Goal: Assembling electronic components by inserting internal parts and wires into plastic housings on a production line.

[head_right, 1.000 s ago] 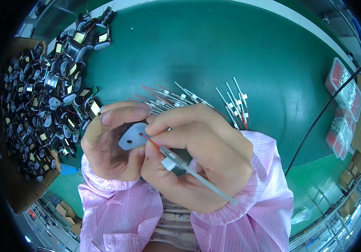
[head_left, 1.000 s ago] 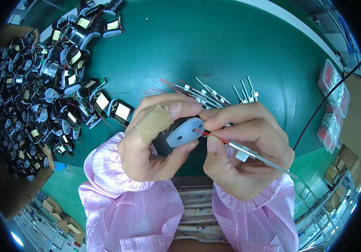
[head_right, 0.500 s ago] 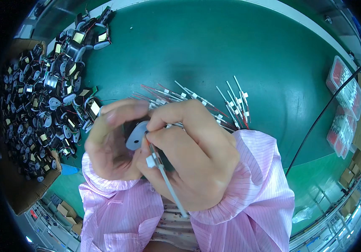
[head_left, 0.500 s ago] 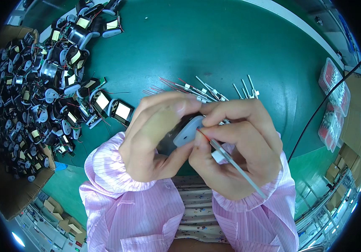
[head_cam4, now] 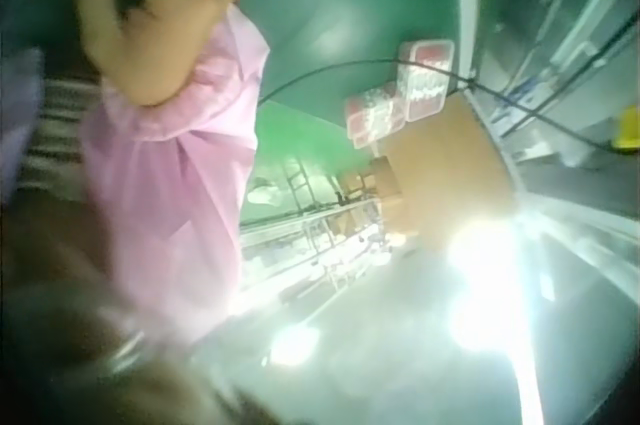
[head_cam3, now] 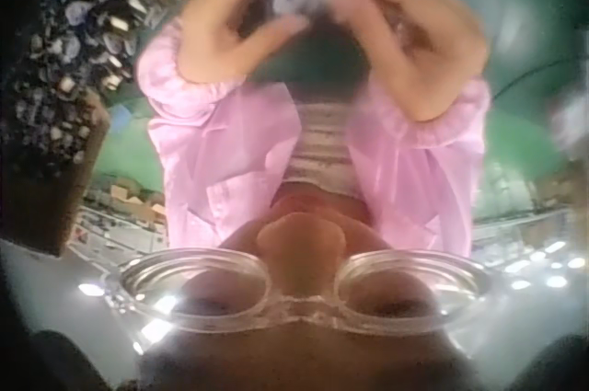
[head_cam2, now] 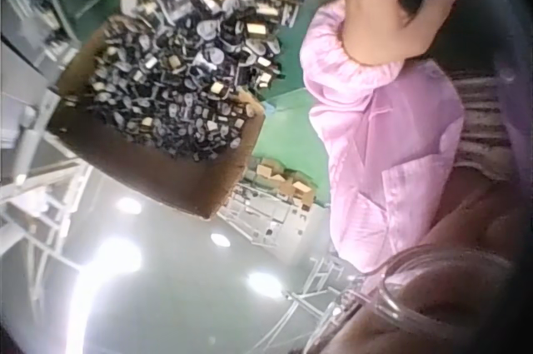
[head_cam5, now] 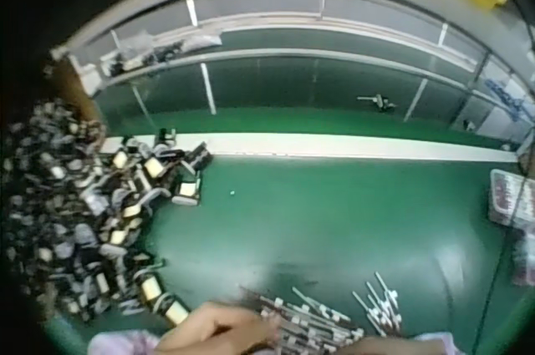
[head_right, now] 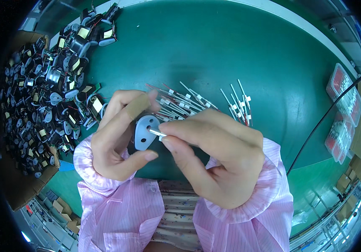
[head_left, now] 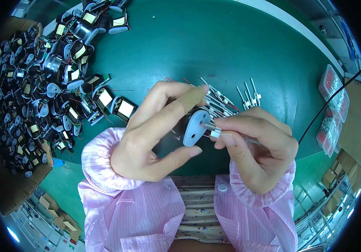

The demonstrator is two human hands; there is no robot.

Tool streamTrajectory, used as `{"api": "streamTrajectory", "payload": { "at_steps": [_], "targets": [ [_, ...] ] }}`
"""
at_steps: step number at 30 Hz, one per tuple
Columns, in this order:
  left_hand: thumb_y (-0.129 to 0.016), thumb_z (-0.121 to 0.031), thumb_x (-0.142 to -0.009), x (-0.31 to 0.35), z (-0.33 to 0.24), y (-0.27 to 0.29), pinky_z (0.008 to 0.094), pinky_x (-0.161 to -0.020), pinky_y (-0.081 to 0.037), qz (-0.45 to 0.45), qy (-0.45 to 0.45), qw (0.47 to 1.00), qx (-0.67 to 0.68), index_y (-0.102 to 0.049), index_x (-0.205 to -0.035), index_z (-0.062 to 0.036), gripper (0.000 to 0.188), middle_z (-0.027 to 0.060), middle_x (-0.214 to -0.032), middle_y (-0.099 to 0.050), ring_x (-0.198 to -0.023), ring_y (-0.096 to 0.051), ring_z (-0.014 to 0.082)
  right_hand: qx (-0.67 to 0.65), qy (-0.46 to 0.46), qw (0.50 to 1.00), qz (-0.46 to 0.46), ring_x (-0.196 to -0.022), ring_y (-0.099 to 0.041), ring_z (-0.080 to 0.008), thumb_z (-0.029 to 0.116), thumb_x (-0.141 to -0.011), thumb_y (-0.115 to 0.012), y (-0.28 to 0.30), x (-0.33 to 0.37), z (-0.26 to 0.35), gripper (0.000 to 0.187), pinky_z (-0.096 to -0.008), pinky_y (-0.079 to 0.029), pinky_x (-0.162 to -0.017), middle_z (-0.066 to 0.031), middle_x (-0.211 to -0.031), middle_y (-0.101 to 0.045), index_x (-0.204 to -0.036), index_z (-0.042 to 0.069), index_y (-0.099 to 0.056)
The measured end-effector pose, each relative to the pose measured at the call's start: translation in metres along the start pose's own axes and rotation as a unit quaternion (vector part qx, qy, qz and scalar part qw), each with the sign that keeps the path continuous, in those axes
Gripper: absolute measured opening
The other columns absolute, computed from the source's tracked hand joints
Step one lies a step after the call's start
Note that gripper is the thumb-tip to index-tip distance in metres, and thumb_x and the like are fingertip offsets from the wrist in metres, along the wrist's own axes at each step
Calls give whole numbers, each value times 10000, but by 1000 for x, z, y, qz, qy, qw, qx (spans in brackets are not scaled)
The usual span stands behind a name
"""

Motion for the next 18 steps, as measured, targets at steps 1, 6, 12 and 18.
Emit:
{"api": "streamTrajectory", "payload": {
  "at_steps": [1, 6, 12, 18],
  "targets": [
    [-738, 41, -639, 0, 5, 0, 342, -776, -472, 12, 18, 999, 41, -602, -1079, 86, 463, 199, -1119, -508, -910, -564, 286, 5, 19, 1000, -1, -603, -572, -119, -68, -828, -596, 0, -1, 1, 139, -210, -437, -537, -122, -772, -607, -953, -87, -652],
    [-774, 20, -640, 6, 9, -2, 306, -723, -487, 60, 11, 997, -37, -582, -1153, 44, 548, 176, -1084, -540, -887, -589, 257, 68, -34, 997, 13, -567, -516, -107, -50, -813, -629, -4, 0, -8, 127, -223, -382, -497, -89, -725, -581, -936, -57, -660],
    [-746, 50, -722, 10, 32, -6, 263, -759, -508, 48, 173, 963, 201, -563, -1175, 53, 488, 152, -1123, -597, -912, -608, 159, 155, 29, 987, -28, -480, -493, -220, -20, -721, -698, -2, -3, -4, 108, -319, -355, -437, -91, -625, -510, -808, -21, -634],
    [-632, 143, -776, 14, 39, -5, 257, -732, -498, 14, 156, 953, 258, -594, -1077, 100, 306, 129, -945, -639, -834, -626, 156, 123, 43, 990, 55, -491, -450, -180, 12, -773, -681, -8, -6, -13, 98, -294, -327, -452, -85, -622, -500, -859, -18, -646]
  ]
}}
Point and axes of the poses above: each hand's wrist, its own x-axis away from the middle knuckle, its own y-axis out of the back of the hand, z = x × y, the point moved 9 cm from there along -x, towards the middle knuckle
